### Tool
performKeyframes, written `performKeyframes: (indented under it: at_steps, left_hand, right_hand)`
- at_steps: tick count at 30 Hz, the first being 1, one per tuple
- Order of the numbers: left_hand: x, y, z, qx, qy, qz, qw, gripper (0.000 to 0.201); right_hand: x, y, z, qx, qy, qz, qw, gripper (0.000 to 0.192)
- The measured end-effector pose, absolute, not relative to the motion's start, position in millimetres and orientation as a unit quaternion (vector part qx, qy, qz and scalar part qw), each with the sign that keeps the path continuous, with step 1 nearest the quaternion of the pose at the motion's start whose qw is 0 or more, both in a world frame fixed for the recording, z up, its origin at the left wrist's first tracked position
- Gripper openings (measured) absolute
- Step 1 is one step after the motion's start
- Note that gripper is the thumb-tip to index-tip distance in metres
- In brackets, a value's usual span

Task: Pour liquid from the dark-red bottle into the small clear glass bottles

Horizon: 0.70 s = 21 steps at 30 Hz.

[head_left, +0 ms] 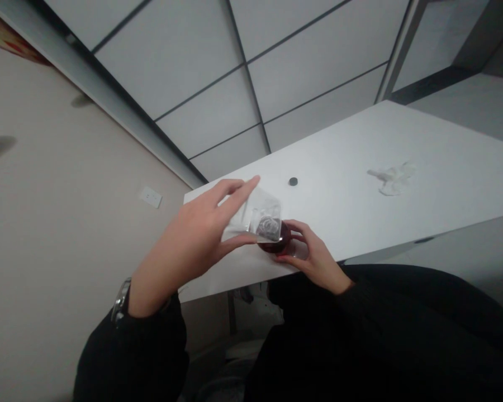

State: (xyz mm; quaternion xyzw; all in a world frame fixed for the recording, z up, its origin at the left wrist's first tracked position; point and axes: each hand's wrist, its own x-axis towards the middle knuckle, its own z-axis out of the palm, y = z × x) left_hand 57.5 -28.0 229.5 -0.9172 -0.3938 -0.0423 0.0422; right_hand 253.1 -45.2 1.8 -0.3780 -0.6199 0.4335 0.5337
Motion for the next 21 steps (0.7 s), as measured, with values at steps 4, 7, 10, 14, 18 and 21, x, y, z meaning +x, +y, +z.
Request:
performKeyframes:
  at_steps: [4,7,10,14,18,21]
  left_hand:
    - [24,-24,189,-0.847,-0.482,-0.146,-0.172,0.084]
    - [1,-31,150,-0.784,-0.508,-0.216,-0.282,0.061]
    - [-17,-34,115,-0.747,-0.532,-0.284,-0.279,0.061]
    - [-32,-20,78,-0.704,-0.596,-0.275,-0.272,0.066]
    - [-42,1,52,-0.683,-0.609,-0.266,-0.302,0.065]
    - [-50,9,44,-0.685,-0.602,-0.263,-0.315,0.064]
  right_hand:
    - [252,-45,-1,-0.388,-0.61,0.432,0.539,0.064]
    - [251,-45,-5,-0.391,-0.61,0.431,0.538,0.065]
    - [251,-44,-9,-0.39,-0.629,0.412,0.531,0.068]
    - [252,-44,-9,-0.402,-0.662,0.372,0.512,0.07]
    - [253,-45,-7,-0.41,-0.678,0.34,0.507,0.064]
    - [253,-45,-8,-0.419,-0.672,0.333,0.513,0.062]
